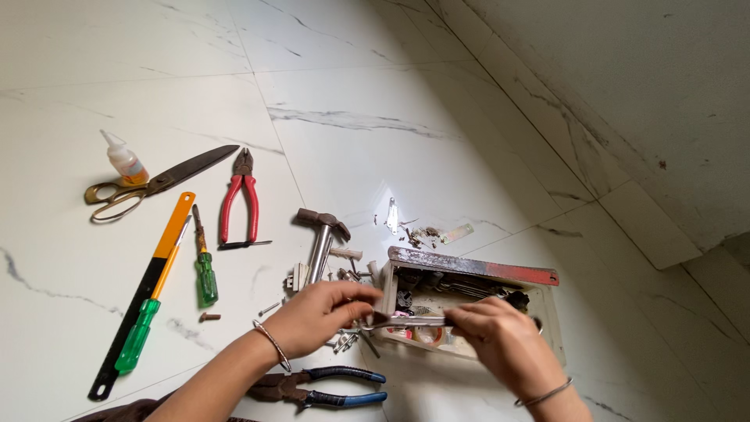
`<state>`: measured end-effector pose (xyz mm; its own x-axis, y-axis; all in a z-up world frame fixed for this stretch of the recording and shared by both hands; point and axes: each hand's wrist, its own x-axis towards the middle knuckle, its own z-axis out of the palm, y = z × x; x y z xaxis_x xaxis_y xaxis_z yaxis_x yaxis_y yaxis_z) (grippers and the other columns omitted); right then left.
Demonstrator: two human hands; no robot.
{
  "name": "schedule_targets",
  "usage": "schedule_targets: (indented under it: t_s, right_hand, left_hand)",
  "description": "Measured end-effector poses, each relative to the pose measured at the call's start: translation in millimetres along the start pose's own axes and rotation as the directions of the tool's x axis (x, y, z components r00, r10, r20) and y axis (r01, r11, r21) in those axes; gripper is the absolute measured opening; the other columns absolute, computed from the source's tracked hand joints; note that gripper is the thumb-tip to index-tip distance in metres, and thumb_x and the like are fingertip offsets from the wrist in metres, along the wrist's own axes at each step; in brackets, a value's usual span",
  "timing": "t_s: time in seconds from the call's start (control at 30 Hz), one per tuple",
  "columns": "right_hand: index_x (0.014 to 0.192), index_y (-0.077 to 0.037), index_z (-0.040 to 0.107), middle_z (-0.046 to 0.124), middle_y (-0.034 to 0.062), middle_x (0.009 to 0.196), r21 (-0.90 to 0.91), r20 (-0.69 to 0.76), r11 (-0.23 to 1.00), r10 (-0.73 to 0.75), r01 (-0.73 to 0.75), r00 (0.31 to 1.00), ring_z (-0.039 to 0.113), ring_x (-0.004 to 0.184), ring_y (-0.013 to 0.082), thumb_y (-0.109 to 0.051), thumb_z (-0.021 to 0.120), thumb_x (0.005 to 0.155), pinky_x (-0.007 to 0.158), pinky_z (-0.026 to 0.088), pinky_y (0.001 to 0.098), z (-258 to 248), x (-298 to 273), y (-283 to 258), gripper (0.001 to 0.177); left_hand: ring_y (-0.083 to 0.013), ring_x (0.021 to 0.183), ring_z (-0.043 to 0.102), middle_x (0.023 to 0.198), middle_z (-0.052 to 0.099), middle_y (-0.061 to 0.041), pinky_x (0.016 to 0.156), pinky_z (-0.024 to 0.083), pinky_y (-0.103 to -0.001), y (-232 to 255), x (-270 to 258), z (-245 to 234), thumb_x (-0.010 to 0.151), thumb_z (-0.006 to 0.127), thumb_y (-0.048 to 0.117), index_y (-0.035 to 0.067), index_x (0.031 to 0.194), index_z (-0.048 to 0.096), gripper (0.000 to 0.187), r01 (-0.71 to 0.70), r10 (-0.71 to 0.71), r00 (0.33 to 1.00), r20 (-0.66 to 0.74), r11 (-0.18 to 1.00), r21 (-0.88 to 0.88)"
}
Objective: The person sits on a tiled floor and sorts a pile of hardware and tools, placing items into a plastic toolbox. They handle screws, nuts, washers, pliers, a hammer, a screwdriver, a file, and a small plastic bag, arranging them into the box.
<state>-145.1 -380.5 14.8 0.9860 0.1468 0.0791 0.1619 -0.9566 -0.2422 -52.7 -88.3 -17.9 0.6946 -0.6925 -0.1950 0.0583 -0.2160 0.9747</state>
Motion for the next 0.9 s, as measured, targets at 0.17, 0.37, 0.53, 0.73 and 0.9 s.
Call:
schedule_targets:
  t_s: [0.17, 0.37, 0.53, 0.73, 0.9]
  right_hand:
    - [0.101, -0.014, 0.083, 0.081, 0.0048, 0.102, -0.04, -0.075, 0.999, 0.018, -0.022, 0.997, 0.072, 0.097, 0.0238, -0.02, 0.08, 0.075, 0.084, 0.059, 0.0364, 1, 0, 61, 0.027]
    - [0.105, -0.019, 0.082, 0.079, 0.0051, 0.101, -0.096, -0.064, 0.969, 0.223, -0.229, 0.973, 0.071, 0.097, 0.0262, -0.023, 0.079, 0.078, 0.087, 0.058, 0.0379, 14, 1, 87, 0.027]
    - [0.107, -0.02, 0.081, 0.078, 0.0057, 0.105, -0.15, -0.023, 0.947, 0.285, -0.285, 0.958, 0.069, 0.097, 0.0284, -0.025, 0.077, 0.081, 0.088, 0.056, 0.0395, 6, -1, 92, 0.027]
    - [0.108, -0.021, 0.081, 0.077, 0.0054, 0.105, -0.234, 0.061, 0.912, 0.36, -0.338, 0.931, 0.067, 0.101, 0.0276, -0.026, 0.075, 0.083, 0.092, 0.054, 0.0399, 8, 1, 86, 0.027]
    - [0.105, -0.019, 0.081, 0.077, 0.0055, 0.103, -0.211, 0.096, 0.922, 0.35, -0.324, 0.932, 0.066, 0.102, 0.028, -0.023, 0.073, 0.085, 0.091, 0.054, 0.0402, 16, 8, 80, 0.022]
  left_hand:
    - [-0.0106, 0.069, 0.069, 0.096, 0.082, -0.004, 0.07, 0.059, -0.027, -4, 5, -14, 0.095, 0.062, 0.028, 0.016, 0.131, 0.069, 0.039, 0.171, -0.145, 0.947, -0.287, 0.983, 0.069]
    - [-0.0104, 0.068, 0.071, 0.091, 0.08, -0.004, 0.068, 0.059, -0.027, 0, 5, -12, 0.094, 0.064, 0.031, 0.015, 0.128, 0.071, 0.038, 0.153, -0.111, 0.946, -0.304, 0.981, 0.116]
    - [-0.0118, 0.071, 0.074, 0.092, 0.081, -0.004, 0.069, 0.06, -0.026, 4, 6, -9, 0.096, 0.06, 0.03, 0.015, 0.131, 0.069, 0.039, 0.186, -0.15, 0.952, -0.267, 0.976, 0.115]
    - [-0.0119, 0.071, 0.074, 0.098, 0.082, -0.002, 0.07, 0.061, -0.027, 2, 5, -9, 0.096, 0.059, 0.028, 0.015, 0.131, 0.068, 0.039, 0.18, -0.146, 0.949, -0.278, 0.978, 0.101]
    - [-0.0106, 0.075, 0.077, 0.099, 0.083, -0.003, 0.073, 0.063, -0.026, 2, 6, -7, 0.097, 0.059, 0.028, 0.014, 0.131, 0.068, 0.038, 0.196, -0.162, 0.951, -0.263, 0.974, 0.11]
